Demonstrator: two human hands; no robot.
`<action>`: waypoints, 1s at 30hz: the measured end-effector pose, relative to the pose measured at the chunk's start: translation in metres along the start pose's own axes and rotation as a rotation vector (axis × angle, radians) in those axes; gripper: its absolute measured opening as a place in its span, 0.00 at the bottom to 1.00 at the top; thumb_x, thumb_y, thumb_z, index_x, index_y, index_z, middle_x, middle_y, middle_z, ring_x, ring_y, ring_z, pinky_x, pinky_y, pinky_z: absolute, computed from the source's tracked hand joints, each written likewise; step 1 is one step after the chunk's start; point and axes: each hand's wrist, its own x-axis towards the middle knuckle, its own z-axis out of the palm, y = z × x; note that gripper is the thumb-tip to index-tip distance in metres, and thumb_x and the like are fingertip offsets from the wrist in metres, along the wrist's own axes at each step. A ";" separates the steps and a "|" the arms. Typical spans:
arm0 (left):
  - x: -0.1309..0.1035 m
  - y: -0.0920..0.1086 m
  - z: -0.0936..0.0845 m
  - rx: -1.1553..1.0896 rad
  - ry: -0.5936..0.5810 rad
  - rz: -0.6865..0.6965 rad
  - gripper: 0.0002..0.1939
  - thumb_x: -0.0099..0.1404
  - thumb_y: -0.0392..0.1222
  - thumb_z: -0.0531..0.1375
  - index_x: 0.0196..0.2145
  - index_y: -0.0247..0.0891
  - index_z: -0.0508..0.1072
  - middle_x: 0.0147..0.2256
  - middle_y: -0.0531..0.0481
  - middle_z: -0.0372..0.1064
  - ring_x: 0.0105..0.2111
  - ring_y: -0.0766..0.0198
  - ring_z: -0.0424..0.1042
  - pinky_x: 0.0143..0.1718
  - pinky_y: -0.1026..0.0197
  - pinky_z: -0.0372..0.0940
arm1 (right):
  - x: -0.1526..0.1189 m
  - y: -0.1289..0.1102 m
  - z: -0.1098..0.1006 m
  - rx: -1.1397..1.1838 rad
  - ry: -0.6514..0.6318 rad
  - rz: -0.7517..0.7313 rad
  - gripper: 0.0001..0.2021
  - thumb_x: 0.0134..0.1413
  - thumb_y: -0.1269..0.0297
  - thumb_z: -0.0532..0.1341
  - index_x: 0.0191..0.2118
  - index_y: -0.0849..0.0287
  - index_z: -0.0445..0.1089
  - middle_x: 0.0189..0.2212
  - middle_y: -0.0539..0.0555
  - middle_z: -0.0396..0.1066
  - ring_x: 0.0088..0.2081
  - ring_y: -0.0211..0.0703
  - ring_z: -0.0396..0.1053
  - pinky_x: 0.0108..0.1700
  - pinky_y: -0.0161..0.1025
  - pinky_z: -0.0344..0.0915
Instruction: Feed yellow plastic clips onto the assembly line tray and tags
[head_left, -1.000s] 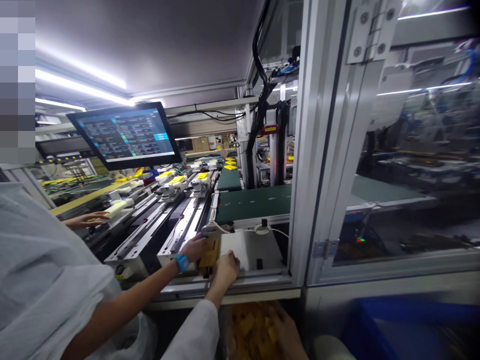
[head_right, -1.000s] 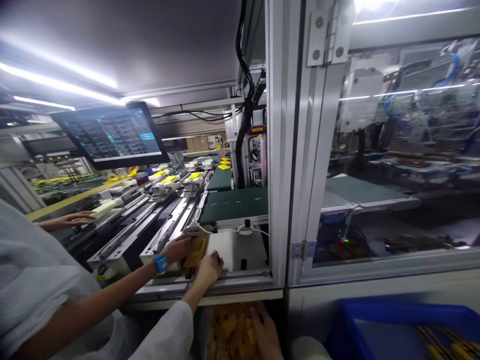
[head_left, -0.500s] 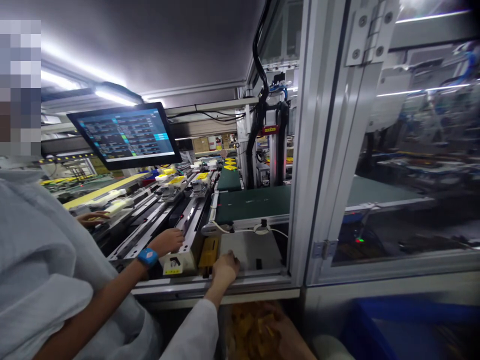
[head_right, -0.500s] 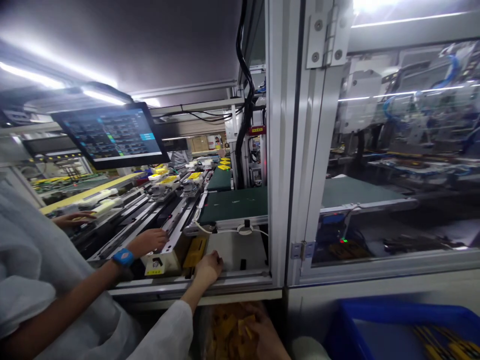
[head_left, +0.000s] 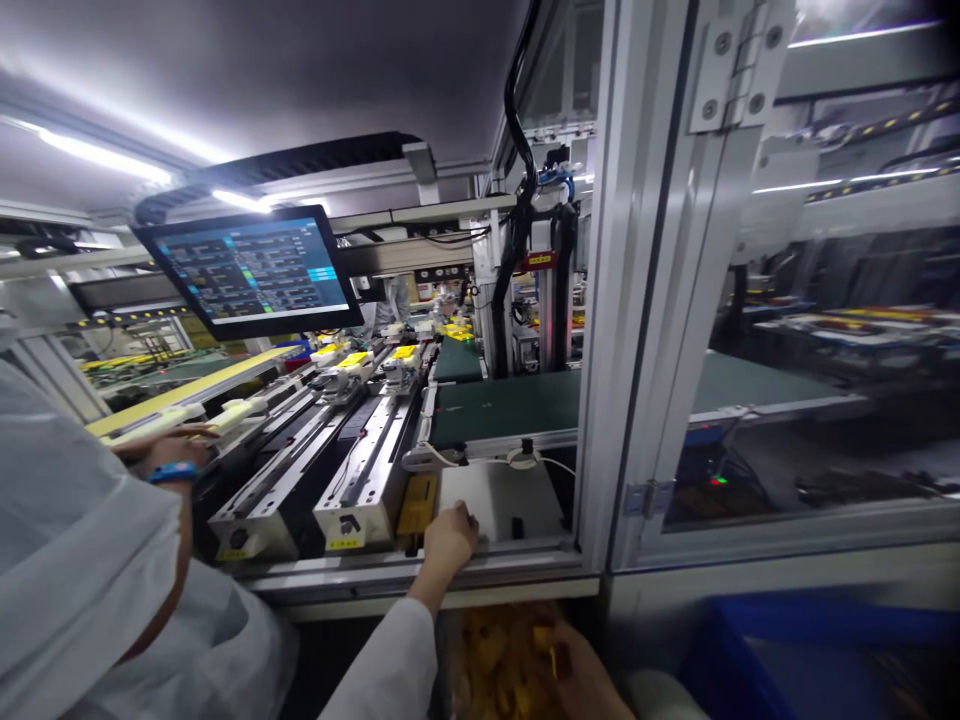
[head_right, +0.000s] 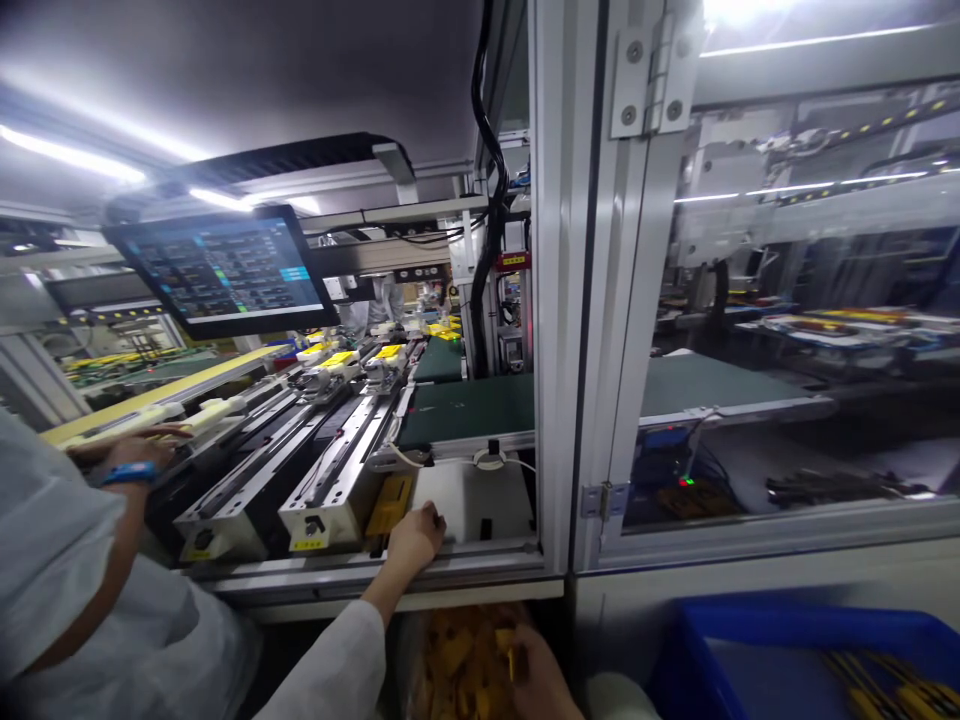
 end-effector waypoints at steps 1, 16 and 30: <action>0.000 0.000 0.000 0.000 0.001 0.000 0.16 0.70 0.45 0.50 0.47 0.38 0.73 0.43 0.37 0.79 0.45 0.48 0.79 0.41 0.54 0.69 | 0.001 0.000 0.002 0.035 -0.021 0.015 0.13 0.32 0.71 0.65 0.30 0.55 0.79 0.32 0.51 0.81 0.39 0.50 0.78 0.43 0.41 0.72; 0.000 -0.001 0.001 0.004 0.012 0.011 0.15 0.70 0.45 0.50 0.47 0.39 0.72 0.43 0.37 0.79 0.45 0.49 0.79 0.41 0.54 0.69 | -0.003 0.003 0.004 -0.007 0.080 0.065 0.15 0.27 0.68 0.72 0.30 0.53 0.78 0.29 0.49 0.81 0.34 0.48 0.77 0.37 0.41 0.71; -0.001 -0.001 0.000 0.010 0.011 0.005 0.16 0.71 0.45 0.50 0.47 0.38 0.72 0.43 0.38 0.79 0.45 0.50 0.79 0.41 0.56 0.68 | -0.007 0.002 0.008 -0.031 0.169 0.136 0.17 0.33 0.53 0.72 0.34 0.53 0.79 0.28 0.51 0.80 0.29 0.47 0.76 0.30 0.40 0.71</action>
